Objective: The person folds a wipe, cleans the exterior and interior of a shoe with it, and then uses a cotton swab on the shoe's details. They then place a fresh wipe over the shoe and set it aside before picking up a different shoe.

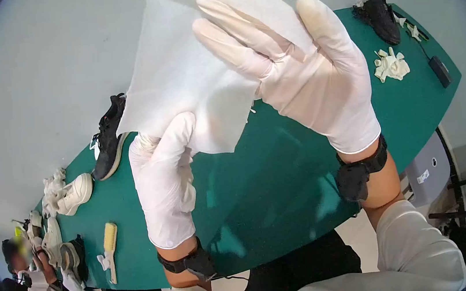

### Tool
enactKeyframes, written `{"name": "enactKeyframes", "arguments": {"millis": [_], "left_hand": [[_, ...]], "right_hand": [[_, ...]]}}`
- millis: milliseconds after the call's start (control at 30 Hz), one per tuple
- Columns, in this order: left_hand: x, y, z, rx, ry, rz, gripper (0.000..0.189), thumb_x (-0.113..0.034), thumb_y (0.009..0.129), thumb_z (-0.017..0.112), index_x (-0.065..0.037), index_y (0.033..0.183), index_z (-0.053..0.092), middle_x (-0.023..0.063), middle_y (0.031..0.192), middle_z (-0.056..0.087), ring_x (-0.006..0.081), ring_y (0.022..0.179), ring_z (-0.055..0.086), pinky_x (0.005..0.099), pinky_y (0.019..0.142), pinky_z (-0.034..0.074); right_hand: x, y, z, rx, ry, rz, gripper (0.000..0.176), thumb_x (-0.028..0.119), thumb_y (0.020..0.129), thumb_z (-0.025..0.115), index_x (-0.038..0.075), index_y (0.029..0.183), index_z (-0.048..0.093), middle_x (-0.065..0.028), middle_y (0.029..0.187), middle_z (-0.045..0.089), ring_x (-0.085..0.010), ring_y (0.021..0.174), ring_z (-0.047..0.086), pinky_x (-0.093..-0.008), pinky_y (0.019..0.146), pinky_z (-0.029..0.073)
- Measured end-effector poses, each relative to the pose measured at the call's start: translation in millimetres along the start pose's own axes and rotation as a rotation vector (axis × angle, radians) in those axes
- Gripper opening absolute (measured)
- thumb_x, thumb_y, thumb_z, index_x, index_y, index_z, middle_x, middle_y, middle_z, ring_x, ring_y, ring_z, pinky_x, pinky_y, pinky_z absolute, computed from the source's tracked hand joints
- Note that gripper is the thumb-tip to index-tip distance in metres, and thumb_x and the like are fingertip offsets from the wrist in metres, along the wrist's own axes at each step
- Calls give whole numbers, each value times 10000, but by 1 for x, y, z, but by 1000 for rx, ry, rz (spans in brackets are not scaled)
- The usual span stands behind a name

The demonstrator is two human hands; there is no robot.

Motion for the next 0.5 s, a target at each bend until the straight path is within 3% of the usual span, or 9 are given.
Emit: {"name": "enactKeyframes", "arguments": {"millis": [67, 333, 500], "left_hand": [[-1, 0, 1, -4, 21, -9, 176, -99, 857, 769, -23, 1015, 746, 22, 877, 734, 66, 714, 626, 215, 625, 460], [-7, -6, 6, -8, 42, 32, 196, -117, 856, 778, -38, 1034, 750, 23, 898, 738, 49, 721, 615, 203, 635, 459], [-8, -4, 4, 2, 64, 50, 205, -121, 861, 771, -33, 1045, 750, 36, 918, 743, 54, 723, 627, 208, 635, 468]], "right_hand": [[0, 1, -2, 17, -18, -2, 741, 419, 1075, 323, -62, 1567, 48, -190, 1665, 80, -333, 1546, 53, -407, 1259, 104], [-4, 0, -8, -32, -47, 49, 749, 385, 1064, 417, -57, 1567, 81, -198, 1651, 143, -337, 1533, 134, -350, 1241, 185], [-6, -2, -13, -117, -79, 66, 739, 410, 1053, 444, -44, 1558, 152, -188, 1635, 196, -279, 1503, 243, -316, 1215, 252]]}}
Point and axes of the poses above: each hand's wrist, its own y-axis towards the middle knuckle, its own z-axis out of the palm, x = y × z, the point moved 10 cm from there along y, towards the middle knuckle
